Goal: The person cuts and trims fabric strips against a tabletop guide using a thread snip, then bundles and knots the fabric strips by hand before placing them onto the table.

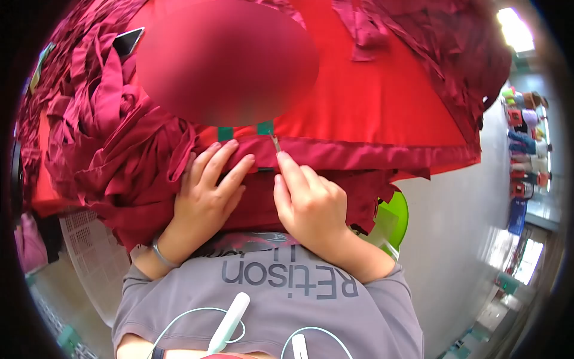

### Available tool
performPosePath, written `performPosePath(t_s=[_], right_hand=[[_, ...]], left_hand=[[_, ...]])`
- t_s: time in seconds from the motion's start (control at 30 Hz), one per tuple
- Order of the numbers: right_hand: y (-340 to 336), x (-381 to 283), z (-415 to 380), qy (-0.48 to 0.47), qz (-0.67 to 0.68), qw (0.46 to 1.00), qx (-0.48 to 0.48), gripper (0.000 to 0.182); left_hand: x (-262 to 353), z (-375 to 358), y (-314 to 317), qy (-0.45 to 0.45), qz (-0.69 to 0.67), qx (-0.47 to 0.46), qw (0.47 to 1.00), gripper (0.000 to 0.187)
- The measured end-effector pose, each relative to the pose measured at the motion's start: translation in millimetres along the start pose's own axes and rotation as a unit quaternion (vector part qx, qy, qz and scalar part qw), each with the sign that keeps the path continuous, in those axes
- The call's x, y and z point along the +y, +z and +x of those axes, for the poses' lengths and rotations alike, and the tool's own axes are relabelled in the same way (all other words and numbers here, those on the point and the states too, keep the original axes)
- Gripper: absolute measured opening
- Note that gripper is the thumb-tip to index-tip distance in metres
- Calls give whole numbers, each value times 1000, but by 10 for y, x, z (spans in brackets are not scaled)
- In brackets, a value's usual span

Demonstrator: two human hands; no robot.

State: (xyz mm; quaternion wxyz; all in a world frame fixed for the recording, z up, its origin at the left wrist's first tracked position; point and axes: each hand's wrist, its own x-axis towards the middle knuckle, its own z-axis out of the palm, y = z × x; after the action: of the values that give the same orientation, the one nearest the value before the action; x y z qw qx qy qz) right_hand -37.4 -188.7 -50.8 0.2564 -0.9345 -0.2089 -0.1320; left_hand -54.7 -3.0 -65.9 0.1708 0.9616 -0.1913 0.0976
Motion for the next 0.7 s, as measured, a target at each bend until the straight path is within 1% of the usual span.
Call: performPosePath(t_s=[0.03,0.1,0.23,0.43,0.5,0.57,0.63,0.7], right_hand=[[7,-46,-13,-6,4,1000,-5,30],[14,-97,-53,-30,36,996,-75,32],[1,-116,0,-22,16,999,-45,32],[27,-106,30,-12,25,997,-68,30],[11,-97,33,-8,25,997,-74,30],[7,-89,35,-11,23,997,-73,30],[14,-92,55,-14,24,997,-73,30],[25,-89,61,-18,24,997,-74,30]], left_hand=[[-6,-6,16,-5,-6,-2,1000,48],[-4,-5,20,-10,-24,-5,1000,49],[-18,-16,24,-14,-46,-9,999,49],[-3,3,-67,3,-12,-24,1000,51],[2,14,-98,-39,-61,-31,997,52],[8,7,-63,-43,-46,-28,998,53],[32,8,-56,-32,18,-21,999,54],[28,21,-59,-26,31,-29,999,53]])
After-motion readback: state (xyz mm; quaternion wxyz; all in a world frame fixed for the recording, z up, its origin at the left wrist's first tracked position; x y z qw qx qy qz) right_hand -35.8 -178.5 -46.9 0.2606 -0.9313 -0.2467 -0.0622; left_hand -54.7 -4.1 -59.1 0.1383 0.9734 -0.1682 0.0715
